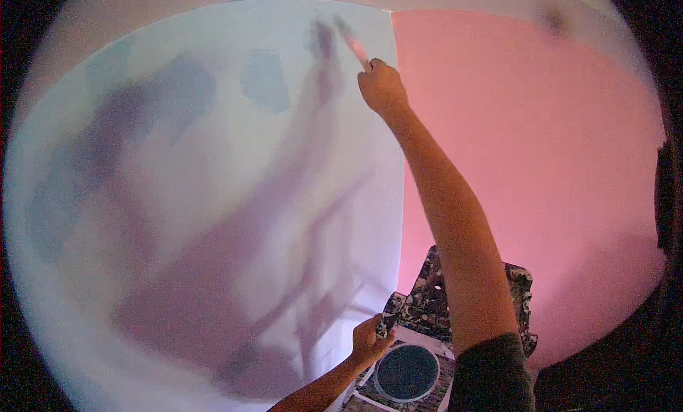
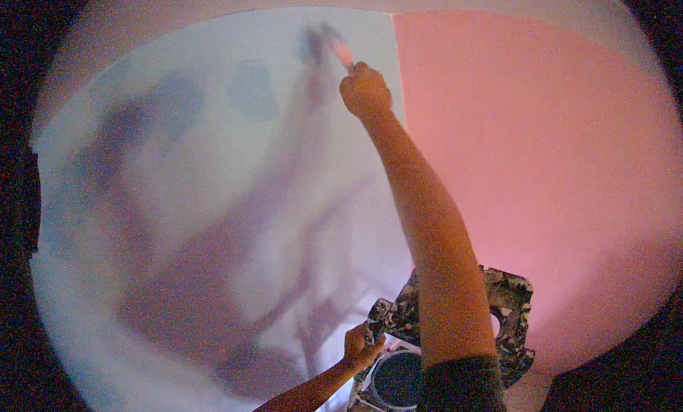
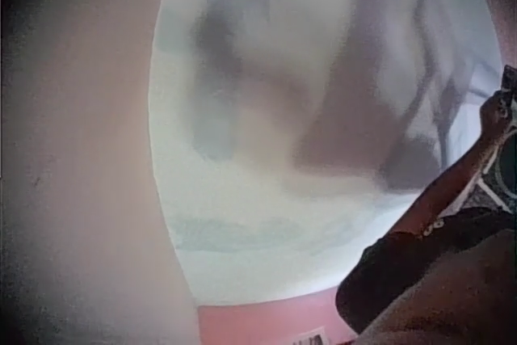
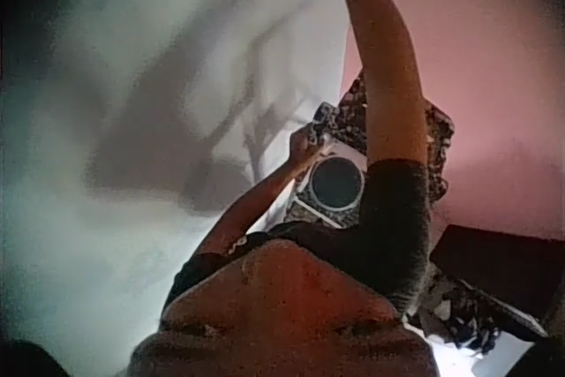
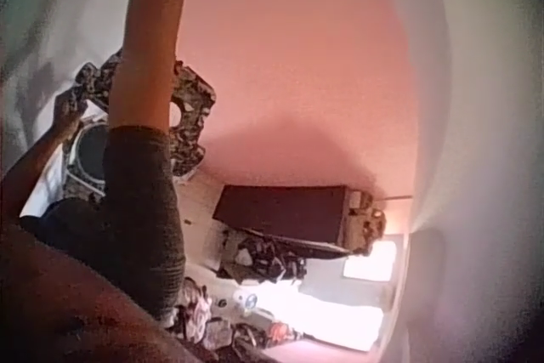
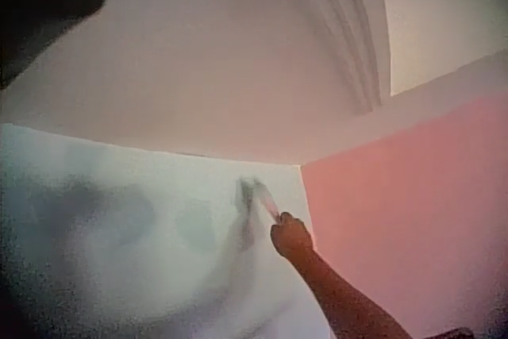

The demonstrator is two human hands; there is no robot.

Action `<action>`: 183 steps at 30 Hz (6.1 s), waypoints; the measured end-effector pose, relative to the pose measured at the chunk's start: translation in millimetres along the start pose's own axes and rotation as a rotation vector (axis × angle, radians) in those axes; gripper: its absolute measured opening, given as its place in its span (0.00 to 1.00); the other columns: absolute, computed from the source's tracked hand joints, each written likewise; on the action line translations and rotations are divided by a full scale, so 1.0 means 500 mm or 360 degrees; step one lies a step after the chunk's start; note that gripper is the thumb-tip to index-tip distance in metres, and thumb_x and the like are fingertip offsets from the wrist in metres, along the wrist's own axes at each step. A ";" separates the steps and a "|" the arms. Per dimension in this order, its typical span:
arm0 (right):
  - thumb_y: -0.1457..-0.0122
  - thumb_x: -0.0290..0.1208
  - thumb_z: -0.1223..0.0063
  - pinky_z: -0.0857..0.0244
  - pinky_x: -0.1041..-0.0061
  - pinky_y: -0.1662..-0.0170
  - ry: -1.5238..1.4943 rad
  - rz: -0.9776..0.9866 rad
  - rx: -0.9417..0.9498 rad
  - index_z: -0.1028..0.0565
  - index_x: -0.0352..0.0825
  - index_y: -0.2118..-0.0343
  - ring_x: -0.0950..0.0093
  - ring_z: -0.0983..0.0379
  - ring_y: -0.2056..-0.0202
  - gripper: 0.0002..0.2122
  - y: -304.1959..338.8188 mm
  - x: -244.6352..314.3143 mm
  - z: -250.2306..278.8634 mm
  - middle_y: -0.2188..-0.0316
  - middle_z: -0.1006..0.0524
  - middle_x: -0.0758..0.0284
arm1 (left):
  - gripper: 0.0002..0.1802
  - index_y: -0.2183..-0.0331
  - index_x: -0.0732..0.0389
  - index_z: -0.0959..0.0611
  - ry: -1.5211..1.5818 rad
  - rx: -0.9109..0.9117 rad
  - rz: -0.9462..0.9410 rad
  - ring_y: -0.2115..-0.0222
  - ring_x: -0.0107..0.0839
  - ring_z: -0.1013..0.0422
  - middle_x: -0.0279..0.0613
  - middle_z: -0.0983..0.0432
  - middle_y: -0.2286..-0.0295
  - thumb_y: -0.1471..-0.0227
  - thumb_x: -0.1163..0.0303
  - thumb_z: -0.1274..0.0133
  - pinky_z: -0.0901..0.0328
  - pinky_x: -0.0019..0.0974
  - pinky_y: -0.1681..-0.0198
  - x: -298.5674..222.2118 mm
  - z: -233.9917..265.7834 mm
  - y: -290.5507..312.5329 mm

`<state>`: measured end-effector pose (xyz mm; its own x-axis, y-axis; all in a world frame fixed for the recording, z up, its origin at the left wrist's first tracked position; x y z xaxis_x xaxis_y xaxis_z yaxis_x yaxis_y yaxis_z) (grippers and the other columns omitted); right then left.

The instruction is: The recorder is painting a pink and white wall with light blue paint using a brush and a bucket on a ladder.

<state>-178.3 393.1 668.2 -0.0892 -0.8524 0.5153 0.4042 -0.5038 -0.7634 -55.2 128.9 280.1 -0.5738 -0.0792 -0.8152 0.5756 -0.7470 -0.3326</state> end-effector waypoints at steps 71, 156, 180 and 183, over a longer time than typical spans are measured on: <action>0.49 0.24 0.50 0.33 0.64 0.54 0.0694 -0.0389 0.0710 0.24 0.33 0.60 0.58 0.26 0.57 0.13 0.783 -0.099 0.450 0.60 0.23 0.57 | 0.14 0.73 0.60 0.24 0.0210 -0.0167 0.0029 0.77 0.44 0.28 0.46 0.27 0.80 0.65 0.69 0.39 0.35 0.40 0.73 0.004 -0.008 0.007; 0.54 0.26 0.52 0.38 0.76 0.65 0.0534 -0.0136 0.0550 0.28 0.29 0.69 0.79 0.35 0.72 0.09 0.792 -0.079 0.442 0.78 0.29 0.69 | 0.18 0.70 0.66 0.24 0.0198 -0.0307 -0.0384 0.74 0.51 0.27 0.53 0.25 0.78 0.56 0.61 0.40 0.35 0.46 0.71 0.022 -0.026 0.014; 0.50 0.24 0.50 0.38 0.79 0.72 0.0680 -0.0002 -0.0455 0.23 0.30 0.67 0.81 0.33 0.76 0.08 0.898 -0.050 0.432 0.80 0.26 0.68 | 0.15 0.65 0.67 0.22 0.0564 -0.0129 -0.0358 0.73 0.39 0.27 0.48 0.22 0.73 0.52 0.67 0.42 0.35 0.39 0.66 0.031 -0.047 0.007; 0.43 0.27 0.53 0.38 0.82 0.73 0.0235 -0.0172 -0.0548 0.23 0.29 0.70 0.83 0.31 0.76 0.07 1.026 -0.019 0.416 0.78 0.23 0.68 | 0.15 0.63 0.67 0.22 0.0547 -0.0116 -0.0333 0.72 0.38 0.27 0.46 0.22 0.73 0.51 0.67 0.43 0.35 0.38 0.65 0.029 -0.038 0.009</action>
<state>219.4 171.9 352.6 -0.2545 -0.7902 0.5575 0.0584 -0.5880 -0.8068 -49.7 136.8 257.9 -0.4619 0.3043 -0.8331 0.5140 -0.6736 -0.5311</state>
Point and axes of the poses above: each hand's wrist, its own y-axis away from the middle knuckle, its own z-axis out of the back of the hand, x = y × z, the point moved 1 cm from there along -y, towards the middle knuckle
